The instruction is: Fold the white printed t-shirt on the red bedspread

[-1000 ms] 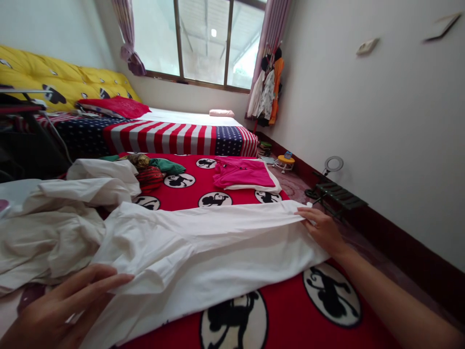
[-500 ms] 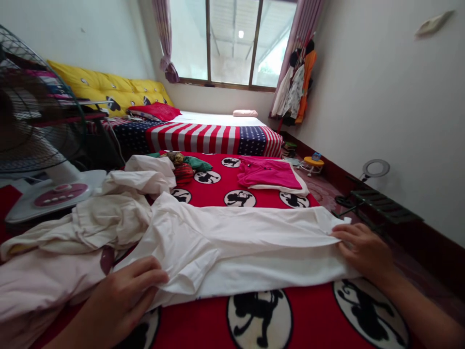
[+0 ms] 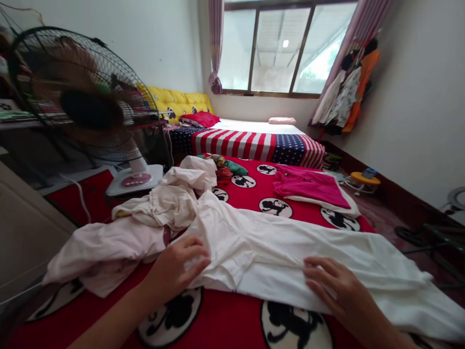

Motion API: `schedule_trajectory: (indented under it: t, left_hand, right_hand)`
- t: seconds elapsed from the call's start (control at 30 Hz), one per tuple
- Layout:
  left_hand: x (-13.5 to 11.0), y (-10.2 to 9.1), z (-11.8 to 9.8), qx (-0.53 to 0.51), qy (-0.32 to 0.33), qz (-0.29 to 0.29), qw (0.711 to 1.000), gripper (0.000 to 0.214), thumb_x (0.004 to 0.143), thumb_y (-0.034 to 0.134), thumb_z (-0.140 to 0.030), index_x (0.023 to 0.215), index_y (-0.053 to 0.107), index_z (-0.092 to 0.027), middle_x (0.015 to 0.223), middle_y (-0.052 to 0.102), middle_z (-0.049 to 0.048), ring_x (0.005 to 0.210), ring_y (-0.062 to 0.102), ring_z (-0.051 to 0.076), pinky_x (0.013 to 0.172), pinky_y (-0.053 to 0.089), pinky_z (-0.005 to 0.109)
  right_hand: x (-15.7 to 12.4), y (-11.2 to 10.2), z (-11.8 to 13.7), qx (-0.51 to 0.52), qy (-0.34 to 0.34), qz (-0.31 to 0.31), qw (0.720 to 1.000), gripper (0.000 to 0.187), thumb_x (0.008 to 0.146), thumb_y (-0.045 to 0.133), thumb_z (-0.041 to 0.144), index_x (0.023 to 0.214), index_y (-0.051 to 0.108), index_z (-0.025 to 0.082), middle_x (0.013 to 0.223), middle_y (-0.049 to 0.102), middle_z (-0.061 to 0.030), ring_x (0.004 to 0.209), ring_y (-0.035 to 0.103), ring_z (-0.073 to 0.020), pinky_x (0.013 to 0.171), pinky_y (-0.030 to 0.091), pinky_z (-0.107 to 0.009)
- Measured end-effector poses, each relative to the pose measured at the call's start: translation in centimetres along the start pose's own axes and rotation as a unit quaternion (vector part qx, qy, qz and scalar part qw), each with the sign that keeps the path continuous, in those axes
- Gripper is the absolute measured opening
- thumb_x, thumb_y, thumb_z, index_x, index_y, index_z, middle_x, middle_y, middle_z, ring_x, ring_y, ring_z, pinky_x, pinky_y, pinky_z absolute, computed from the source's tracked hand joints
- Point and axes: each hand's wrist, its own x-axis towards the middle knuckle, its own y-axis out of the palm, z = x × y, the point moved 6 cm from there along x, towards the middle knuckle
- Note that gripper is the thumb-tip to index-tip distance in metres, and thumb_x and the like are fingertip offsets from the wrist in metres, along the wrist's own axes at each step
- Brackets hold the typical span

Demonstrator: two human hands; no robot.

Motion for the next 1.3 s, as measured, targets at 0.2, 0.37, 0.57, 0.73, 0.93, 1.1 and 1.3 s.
schedule_trajectory:
  t: [0.2,0.37,0.57,0.73,0.93,1.1,1.3]
  left_hand:
    - [3.4,-0.3,5.2,-0.155,-0.170,-0.128,0.965,0.026,0.080,0.058,-0.029,0.101,0.066,-0.015,0.093,0.068,0.0085,0.081,0.064,0.020,0.070,0.051,0.030]
    - [6.0,0.5,2.5,-0.216,-0.085,-0.124,0.965,0.024,0.076,0.058,-0.017,0.096,0.071,-0.019,0.104,0.066,0.0081,0.092,0.064,0.020,0.083,0.051,0.032]
    - [5.9,1.9,-1.4,-0.247,0.045,-0.085,0.964,0.040,0.066,0.050,0.002,0.092,0.071,-0.021,0.115,0.063,0.0056,0.112,0.057,0.020,0.103,0.039,0.032]
    - [6.3,3.2,3.4,-0.487,-0.166,-0.169,0.841,0.030,0.073,0.046,-0.001,0.097,0.055,-0.017,0.101,0.063,0.0062,0.096,0.064,0.018,0.088,0.051,0.033]
    - [9.8,1.1,4.6,-0.538,-0.266,-0.087,0.795,0.066,0.081,0.061,-0.024,0.140,0.031,-0.023,0.084,0.063,0.0032,0.070,0.063,0.016,0.061,0.052,0.027]
    - [13.6,0.1,5.4,-0.415,-0.253,-0.015,0.874,0.072,0.072,0.067,-0.019,0.139,0.043,-0.022,0.059,0.056,-0.0043,0.052,0.053,0.011,0.051,0.042,0.021]
    - [16.0,-0.5,7.9,-0.386,-0.264,-0.044,0.883,0.035,0.066,0.059,-0.008,0.098,0.072,-0.007,0.061,0.061,0.0025,0.053,0.050,0.011,0.050,0.038,0.021]
  right_hand:
    - [6.5,2.3,3.7,0.160,0.032,0.005,0.987,0.016,0.089,0.051,0.028,0.088,0.067,0.025,0.109,0.064,-0.0077,0.095,0.064,-0.0197,0.082,0.052,-0.033]
    - [13.4,4.6,6.5,0.309,0.070,0.014,0.948,0.022,0.086,0.054,0.036,0.093,0.067,0.020,0.104,0.065,-0.0089,0.085,0.064,-0.0197,0.067,0.053,-0.030]
    - [18.2,8.5,7.7,0.430,0.236,0.043,0.871,0.057,0.078,0.054,0.059,0.112,0.058,0.014,0.095,0.065,-0.0113,0.074,0.063,-0.0207,0.048,0.049,-0.026]
    - [19.0,10.2,8.4,0.435,0.228,0.022,0.871,0.053,0.072,0.061,0.055,0.104,0.059,0.013,0.089,0.064,-0.0088,0.065,0.059,-0.0166,0.047,0.045,-0.024]
    - [16.7,8.1,11.0,0.387,0.137,0.037,0.911,0.040,0.080,0.058,0.048,0.107,0.057,0.018,0.093,0.064,-0.0067,0.072,0.061,-0.0178,0.062,0.049,-0.030]
    - [14.2,6.1,14.5,0.204,0.029,0.074,0.976,0.079,0.067,0.074,0.040,0.136,0.039,0.024,0.108,0.062,-0.0088,0.086,0.061,-0.0249,0.078,0.048,-0.040]
    - [13.9,7.0,14.4,0.170,-0.025,0.067,0.983,0.031,0.079,0.051,0.010,0.105,0.062,0.023,0.094,0.063,-0.0057,0.081,0.060,-0.0206,0.073,0.047,-0.033]
